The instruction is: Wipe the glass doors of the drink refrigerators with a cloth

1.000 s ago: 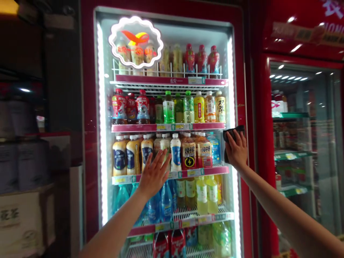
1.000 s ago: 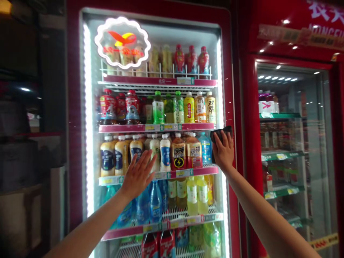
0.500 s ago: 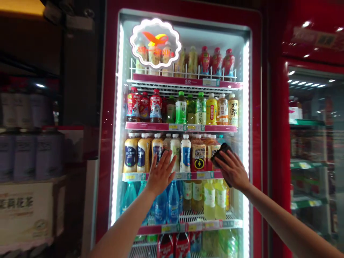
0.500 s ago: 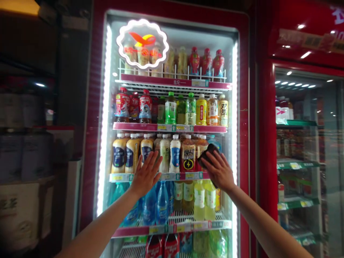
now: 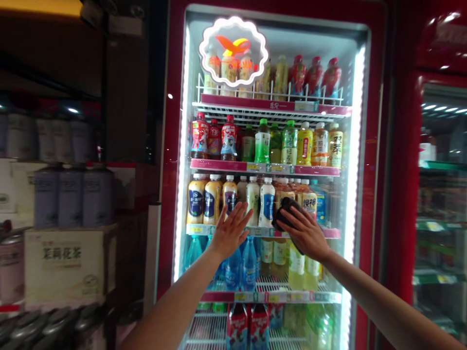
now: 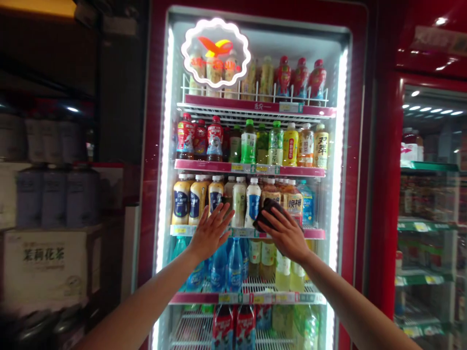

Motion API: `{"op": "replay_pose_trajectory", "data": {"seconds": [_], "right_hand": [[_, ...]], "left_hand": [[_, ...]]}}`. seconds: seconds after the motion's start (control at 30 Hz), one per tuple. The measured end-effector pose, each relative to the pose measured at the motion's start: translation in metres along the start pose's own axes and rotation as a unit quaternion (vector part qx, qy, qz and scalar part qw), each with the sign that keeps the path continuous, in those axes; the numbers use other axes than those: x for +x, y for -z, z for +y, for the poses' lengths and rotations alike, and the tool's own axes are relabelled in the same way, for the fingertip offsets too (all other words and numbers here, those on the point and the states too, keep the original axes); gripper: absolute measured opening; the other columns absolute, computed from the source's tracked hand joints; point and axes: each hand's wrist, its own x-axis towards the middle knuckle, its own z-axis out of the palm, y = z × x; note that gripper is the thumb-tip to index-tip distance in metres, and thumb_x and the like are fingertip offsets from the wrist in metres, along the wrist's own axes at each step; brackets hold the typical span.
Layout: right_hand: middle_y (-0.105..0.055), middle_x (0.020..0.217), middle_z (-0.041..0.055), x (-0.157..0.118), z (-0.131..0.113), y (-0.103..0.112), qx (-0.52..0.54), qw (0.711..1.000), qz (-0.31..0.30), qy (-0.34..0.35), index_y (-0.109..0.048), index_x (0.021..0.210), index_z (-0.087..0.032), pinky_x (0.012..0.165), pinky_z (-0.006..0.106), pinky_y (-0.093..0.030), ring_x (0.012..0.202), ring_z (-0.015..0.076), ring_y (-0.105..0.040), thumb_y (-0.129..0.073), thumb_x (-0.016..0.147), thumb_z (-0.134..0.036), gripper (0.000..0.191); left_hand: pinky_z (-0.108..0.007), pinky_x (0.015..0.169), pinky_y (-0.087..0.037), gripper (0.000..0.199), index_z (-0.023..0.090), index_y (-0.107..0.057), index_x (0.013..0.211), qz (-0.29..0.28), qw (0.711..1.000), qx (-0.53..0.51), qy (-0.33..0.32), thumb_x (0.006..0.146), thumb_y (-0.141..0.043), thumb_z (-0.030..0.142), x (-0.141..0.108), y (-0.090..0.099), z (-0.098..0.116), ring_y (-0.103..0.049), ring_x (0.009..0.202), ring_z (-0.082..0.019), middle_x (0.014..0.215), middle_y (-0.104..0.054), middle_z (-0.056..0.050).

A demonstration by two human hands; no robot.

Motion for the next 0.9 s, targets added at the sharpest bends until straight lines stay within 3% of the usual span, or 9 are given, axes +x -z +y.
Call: {"op": "replay_pose_trajectory", "data": {"seconds": [0.13, 0.27, 0.33, 0.43, 0.57, 0.63, 0.73, 0.8, 0.9], "right_hand": [[-0.038, 0.162, 0.0036, 0.022, 0.038, 0.002, -0.024, 0.982, 0.101, -0.16, -0.034, 0.157, -0.035, 0.119, 0.056, -0.036, 0.152, 0.029, -0.029, -0.05, 0.099, -0.023, 0.061], [-0.034, 0.164, 0.004, 0.107, 0.011, -0.013, -0.024, 0.943, 0.168, -0.285, -0.04, 0.154, -0.035, 0.117, 0.064, -0.033, 0.153, 0.0343, -0.024, -0.047, 0.099, -0.024, 0.057], [-0.033, 0.164, 0.0036, 0.133, -0.027, -0.023, -0.012, 0.952, 0.157, -0.263, -0.039, 0.155, -0.036, 0.118, 0.066, -0.03, 0.153, 0.0347, -0.022, -0.049, 0.097, -0.023, 0.06], [-0.037, 0.163, 0.0016, 0.127, -0.081, -0.03, 0.007, 0.987, 0.088, -0.135, -0.039, 0.154, -0.038, 0.121, 0.06, -0.028, 0.154, 0.0313, -0.023, -0.056, 0.094, -0.021, 0.065], [-0.045, 0.158, -0.0034, 0.074, -0.085, -0.024, 0.005, 1.0, 0.0, 0.016, -0.047, 0.149, -0.04, 0.123, 0.052, -0.028, 0.151, 0.0256, -0.032, -0.06, 0.093, -0.023, 0.06], [-0.047, 0.157, -0.0023, 0.064, -0.062, -0.019, -0.016, 0.999, 0.025, -0.034, -0.051, 0.146, -0.039, 0.123, 0.052, -0.03, 0.149, 0.0261, -0.035, -0.058, 0.094, -0.024, 0.054], [-0.046, 0.157, 0.0032, 0.098, -0.037, -0.019, -0.043, 0.971, 0.118, -0.203, -0.054, 0.145, -0.033, 0.12, 0.054, -0.033, 0.149, 0.03, -0.033, -0.054, 0.096, -0.027, 0.049], [-0.044, 0.158, 0.0061, 0.142, -0.043, -0.023, -0.045, 0.947, 0.158, -0.277, -0.053, 0.146, -0.03, 0.119, 0.058, -0.032, 0.15, 0.0323, -0.031, -0.05, 0.098, -0.028, 0.048], [-0.041, 0.16, 0.0074, 0.195, -0.084, -0.034, -0.025, 0.951, 0.151, -0.27, -0.049, 0.15, -0.029, 0.119, 0.061, -0.029, 0.152, 0.0339, -0.026, -0.05, 0.099, -0.029, 0.051]], "left_hand": [[-0.052, 0.129, -0.004, 0.079, 0.021, -0.012, 0.162, -0.016, 0.999, 0.013, 0.03, 0.098, -0.053, 0.042, -0.031, 0.015, -0.03, -0.01, 0.157, -0.025, 0.168, -0.021, -0.009], [-0.055, 0.128, -0.005, 0.081, 0.024, -0.011, 0.162, -0.032, 0.998, 0.023, 0.055, 0.097, -0.055, 0.042, -0.048, 0.026, -0.053, -0.013, 0.156, -0.029, 0.168, -0.017, -0.011], [-0.057, 0.128, -0.006, 0.081, 0.024, -0.01, 0.162, -0.041, 0.997, 0.021, 0.058, 0.097, -0.054, 0.043, -0.051, 0.03, -0.059, -0.015, 0.156, -0.03, 0.168, -0.017, -0.011], [-0.058, 0.128, -0.007, 0.079, 0.023, -0.01, 0.162, -0.051, 0.997, 0.027, 0.043, 0.098, -0.052, 0.042, -0.054, 0.035, -0.066, -0.017, 0.155, -0.029, 0.167, -0.019, -0.011], [-0.056, 0.129, -0.004, 0.076, 0.022, -0.014, 0.162, -0.055, 0.997, 0.053, -0.001, 0.098, -0.053, 0.038, -0.066, 0.042, -0.083, -0.015, 0.156, -0.027, 0.166, -0.023, -0.01], [-0.055, 0.129, -0.003, 0.074, 0.022, -0.017, 0.161, -0.048, 0.996, 0.065, -0.028, 0.097, -0.053, 0.032, -0.074, 0.047, -0.094, -0.014, 0.156, -0.025, 0.166, -0.025, -0.009], [-0.053, 0.13, -0.001, 0.073, 0.022, -0.021, 0.16, -0.035, 0.996, 0.078, -0.037, 0.096, -0.054, 0.027, -0.086, 0.054, -0.108, -0.012, 0.156, -0.023, 0.165, -0.027, -0.009], [-0.054, 0.13, 0.0, 0.073, 0.021, -0.022, 0.16, -0.026, 0.996, 0.084, -0.022, 0.095, -0.054, 0.027, -0.092, 0.058, -0.115, -0.01, 0.156, -0.024, 0.165, -0.027, -0.009], [-0.054, 0.129, -0.001, 0.075, 0.021, -0.017, 0.161, -0.021, 0.997, 0.077, -0.005, 0.096, -0.053, 0.027, -0.097, 0.063, -0.121, -0.01, 0.156, -0.024, 0.164, -0.028, -0.009]]}}
